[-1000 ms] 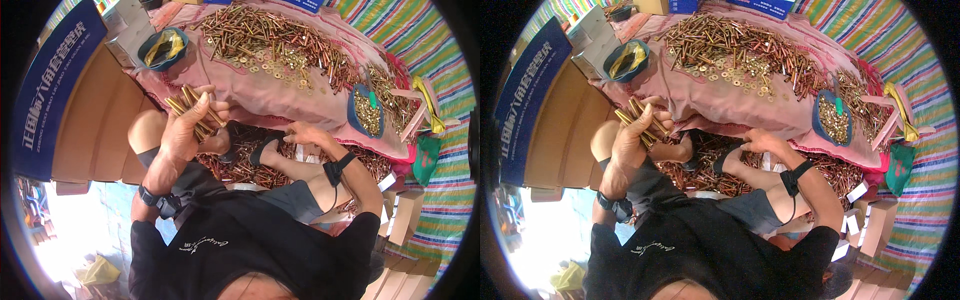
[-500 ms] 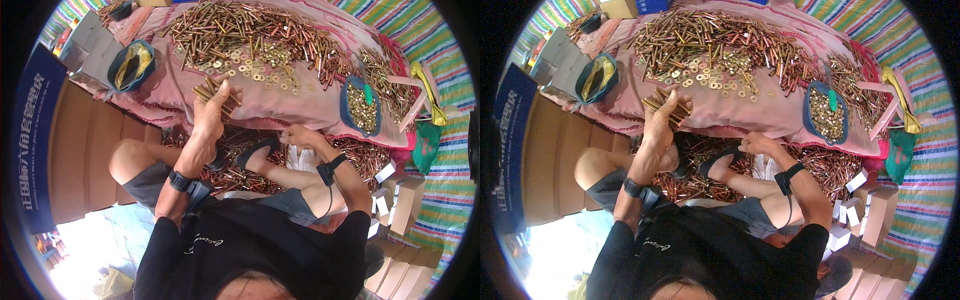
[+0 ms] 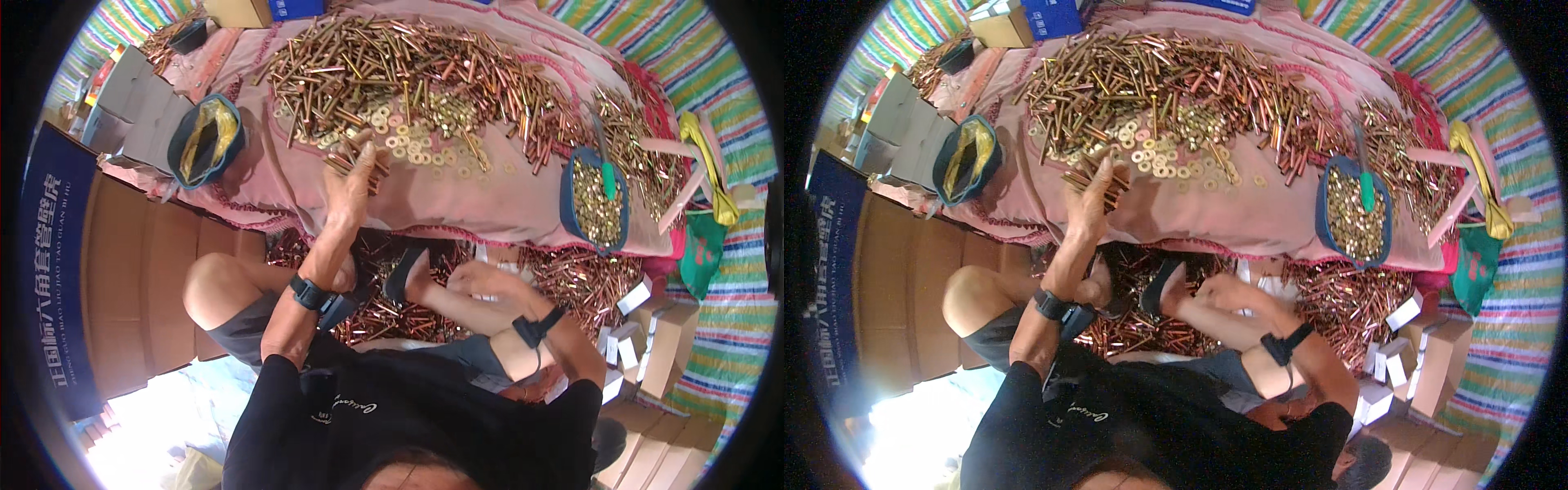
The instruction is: The person is assembling hardware by putting washers onto bolts.
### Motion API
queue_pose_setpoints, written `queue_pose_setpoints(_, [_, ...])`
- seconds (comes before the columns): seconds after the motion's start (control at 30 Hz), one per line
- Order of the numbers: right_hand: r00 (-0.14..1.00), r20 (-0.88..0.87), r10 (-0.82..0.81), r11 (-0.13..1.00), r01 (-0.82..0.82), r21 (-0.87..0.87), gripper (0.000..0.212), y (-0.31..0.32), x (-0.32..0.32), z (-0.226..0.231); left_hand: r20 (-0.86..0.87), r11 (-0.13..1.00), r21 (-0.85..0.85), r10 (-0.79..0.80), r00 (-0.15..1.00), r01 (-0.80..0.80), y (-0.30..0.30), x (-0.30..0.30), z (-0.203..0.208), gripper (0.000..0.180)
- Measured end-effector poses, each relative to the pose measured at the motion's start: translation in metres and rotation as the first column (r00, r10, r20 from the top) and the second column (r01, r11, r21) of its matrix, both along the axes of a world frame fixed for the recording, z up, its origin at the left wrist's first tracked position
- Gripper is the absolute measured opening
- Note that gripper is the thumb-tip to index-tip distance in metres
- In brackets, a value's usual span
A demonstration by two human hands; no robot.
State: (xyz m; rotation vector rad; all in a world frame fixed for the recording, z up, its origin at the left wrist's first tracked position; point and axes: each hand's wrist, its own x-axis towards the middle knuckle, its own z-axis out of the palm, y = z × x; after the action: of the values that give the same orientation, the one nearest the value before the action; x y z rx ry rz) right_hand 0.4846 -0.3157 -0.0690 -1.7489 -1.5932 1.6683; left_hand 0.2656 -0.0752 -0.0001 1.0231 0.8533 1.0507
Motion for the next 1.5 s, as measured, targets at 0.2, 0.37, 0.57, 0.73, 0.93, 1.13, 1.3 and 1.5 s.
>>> queue_pose_setpoints(0.2, [0.977,-0.050,0.209,0.975,-0.204,0.084,0.033,0.028,-0.085,0.054,-0.170,0.991,0.126,-0.031,0.985,0.053,0.010,-0.003,-0.028,0.033])
queue_pose_setpoints(0.37, [0.993,0.000,0.118,0.976,-0.116,0.183,0.031,0.050,-0.081,0.063,-0.184,0.940,0.331,-0.021,0.983,0.082,0.002,0.000,-0.052,0.032])
queue_pose_setpoints(0.57, [0.854,0.094,-0.512,0.828,0.462,0.317,0.022,0.105,-0.031,0.121,-0.188,0.959,0.266,-0.044,0.981,0.094,-0.004,0.004,-0.035,0.031])
queue_pose_setpoints(0.73, [0.668,-0.023,-0.743,0.569,0.650,0.503,0.017,0.125,0.021,0.091,-0.255,0.892,0.423,-0.052,0.966,0.159,-0.004,0.009,-0.047,0.038])
queue_pose_setpoints(0.93, [0.669,0.060,-0.741,0.540,0.541,0.645,0.016,0.148,0.013,0.092,-0.238,0.914,0.398,0.024,0.971,0.075,-0.008,0.001,-0.056,0.035])
queue_pose_setpoints(1.13, [0.740,0.213,-0.639,0.589,0.292,0.753,0.022,0.180,0.000,0.080,-0.056,0.925,0.376,-0.040,0.998,0.059,-0.015,0.013,-0.052,0.033])
queue_pose_setpoints(1.3, [0.749,0.428,-0.505,0.680,0.041,0.732,0.025,0.201,0.002,0.071,-0.206,0.908,0.384,-0.094,0.974,0.169,-0.014,0.010,-0.053,0.029])
queue_pose_setpoints(1.5, [0.762,0.230,-0.605,0.518,0.157,0.841,0.017,0.207,0.012,0.050,-0.271,0.871,0.461,-0.047,0.961,0.172,-0.011,0.013,-0.059,0.025])
